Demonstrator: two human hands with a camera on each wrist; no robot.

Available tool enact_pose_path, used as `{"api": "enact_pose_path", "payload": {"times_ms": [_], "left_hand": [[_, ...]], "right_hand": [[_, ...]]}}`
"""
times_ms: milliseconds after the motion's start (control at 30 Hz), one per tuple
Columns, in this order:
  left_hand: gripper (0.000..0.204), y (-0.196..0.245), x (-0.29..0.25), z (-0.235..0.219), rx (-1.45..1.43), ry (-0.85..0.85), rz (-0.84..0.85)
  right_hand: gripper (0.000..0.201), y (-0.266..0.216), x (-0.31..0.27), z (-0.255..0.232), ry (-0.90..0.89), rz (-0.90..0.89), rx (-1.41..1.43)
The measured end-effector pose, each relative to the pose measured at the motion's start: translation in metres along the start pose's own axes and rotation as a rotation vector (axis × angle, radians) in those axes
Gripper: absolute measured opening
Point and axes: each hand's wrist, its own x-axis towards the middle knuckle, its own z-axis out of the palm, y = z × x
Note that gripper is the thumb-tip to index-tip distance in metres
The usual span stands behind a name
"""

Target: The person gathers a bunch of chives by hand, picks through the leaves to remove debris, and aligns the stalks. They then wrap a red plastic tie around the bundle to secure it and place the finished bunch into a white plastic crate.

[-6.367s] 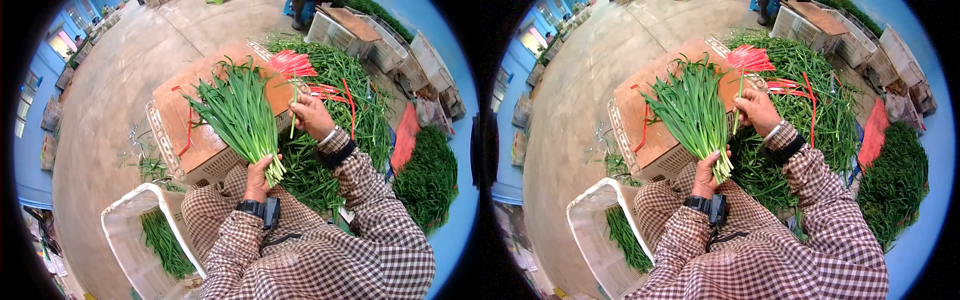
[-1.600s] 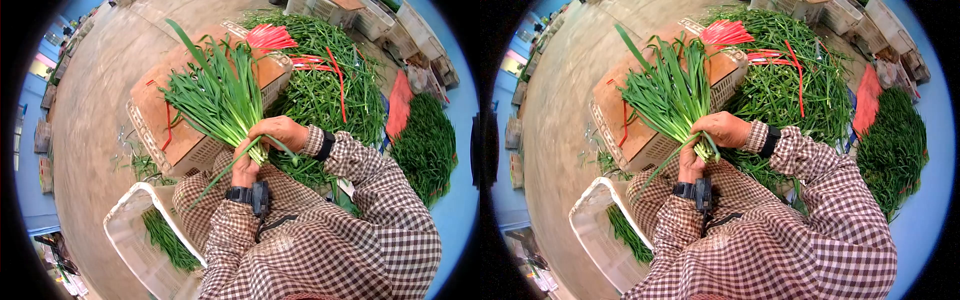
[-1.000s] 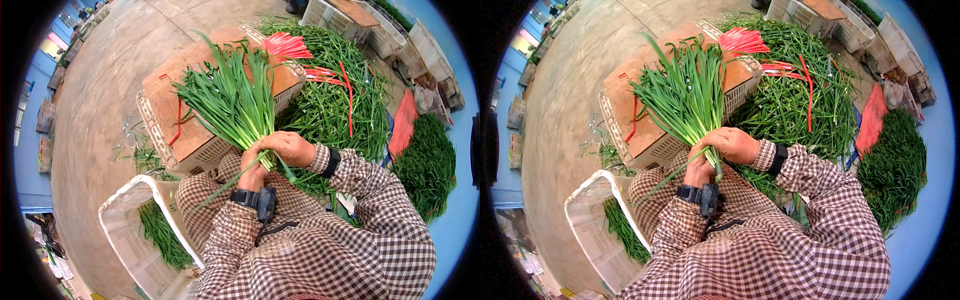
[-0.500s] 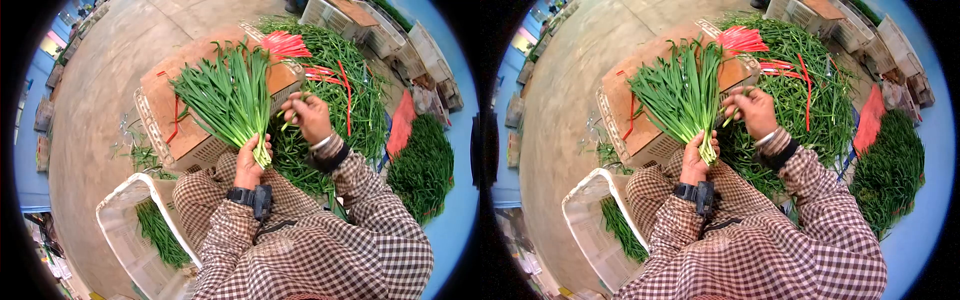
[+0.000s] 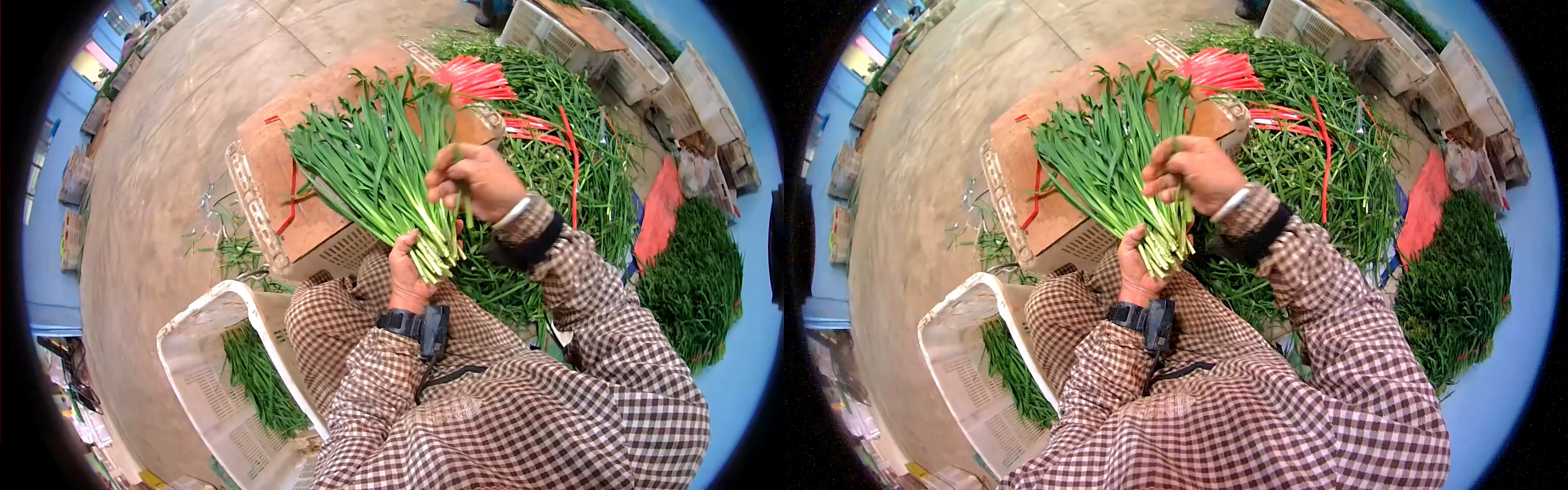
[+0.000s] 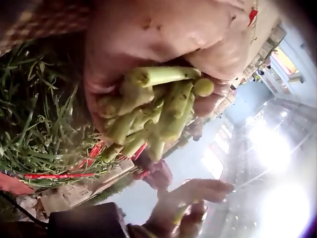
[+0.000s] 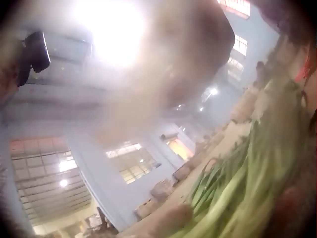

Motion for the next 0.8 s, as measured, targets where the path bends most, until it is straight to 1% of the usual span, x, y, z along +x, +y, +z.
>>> {"api": "enact_pose_path", "payload": {"times_ms": [33, 67, 100, 133, 167, 233, 300, 333, 433, 467, 500, 567, 600, 700, 733, 767, 800], "left_hand": [[0.05, -0.001, 0.0, 0.0, -0.004, -0.01, 0.018], [0.045, -0.002, -0.001, 0.003, 0.018, 0.094, 0.03], [0.045, -0.002, -0.001, 0.004, 0.017, 0.095, 0.027], [0.045, -0.003, -0.001, 0.003, 0.04, 0.126, 0.072], [0.044, -0.003, -0.001, 0.004, 0.062, 0.158, 0.117], [0.044, -0.003, -0.001, 0.002, 0.039, 0.136, 0.14], [0.046, -0.003, -0.002, 0.0, -0.015, 0.075, 0.139], [0.05, -0.004, -0.001, 0.0, 0.069, 0.131, 0.16], [0.053, -0.007, -0.002, 0.006, 0.045, 0.122, 0.15], [0.053, -0.01, -0.003, 0.018, 0.056, 0.168, 0.181], [0.053, -0.009, -0.004, 0.015, 0.056, 0.17, 0.183], [0.053, -0.004, -0.005, 0.01, 0.014, 0.124, 0.12], [0.053, -0.005, -0.005, 0.009, 0.048, 0.161, 0.14], [0.053, -0.004, -0.005, 0.003, 0.072, 0.173, 0.119], [0.053, -0.007, -0.005, 0.01, 0.083, 0.212, 0.169], [0.053, -0.006, -0.006, 0.01, 0.096, 0.134, 0.133], [0.052, -0.006, -0.004, 0.008, 0.099, 0.138, 0.142]], "right_hand": [[0.011, 0.011, 0.011, -0.002, -0.068, 0.053, -0.051], [0.013, 0.02, 0.018, 0.004, -0.046, 0.147, -0.121], [0.015, 0.027, 0.024, 0.01, -0.024, 0.241, -0.192], [0.017, 0.031, 0.027, 0.013, -0.012, 0.297, -0.263], [0.018, 0.034, 0.031, 0.01, -0.011, 0.3, -0.389], [0.02, 0.036, 0.038, 0.002, 0.089, 0.309, -0.47], [0.024, 0.038, 0.037, -0.007, 0.165, 0.237, -0.267], [0.026, 0.038, 0.037, -0.011, 0.145, 0.213, -0.237], [0.026, 0.039, 0.033, -0.016, 0.166, 0.213, -0.233], [0.023, 0.04, 0.035, -0.017, 0.166, 0.194, -0.227], [0.023, 0.04, 0.035, -0.017, 0.165, 0.196, -0.226], [0.019, 0.034, 0.036, -0.014, 0.124, 0.149, -0.097], [0.016, 0.033, 0.038, -0.015, 0.138, 0.154, -0.096], [0.014, 0.03, 0.043, -0.02, 0.125, 0.182, -0.102], [0.012, 0.031, 0.045, -0.018, 0.149, 0.181, -0.253], [0.01, 0.033, 0.043, -0.017, 0.148, 0.179, -0.322], [0.01, 0.034, 0.042, -0.016, 0.128, 0.219, -0.416]]}}
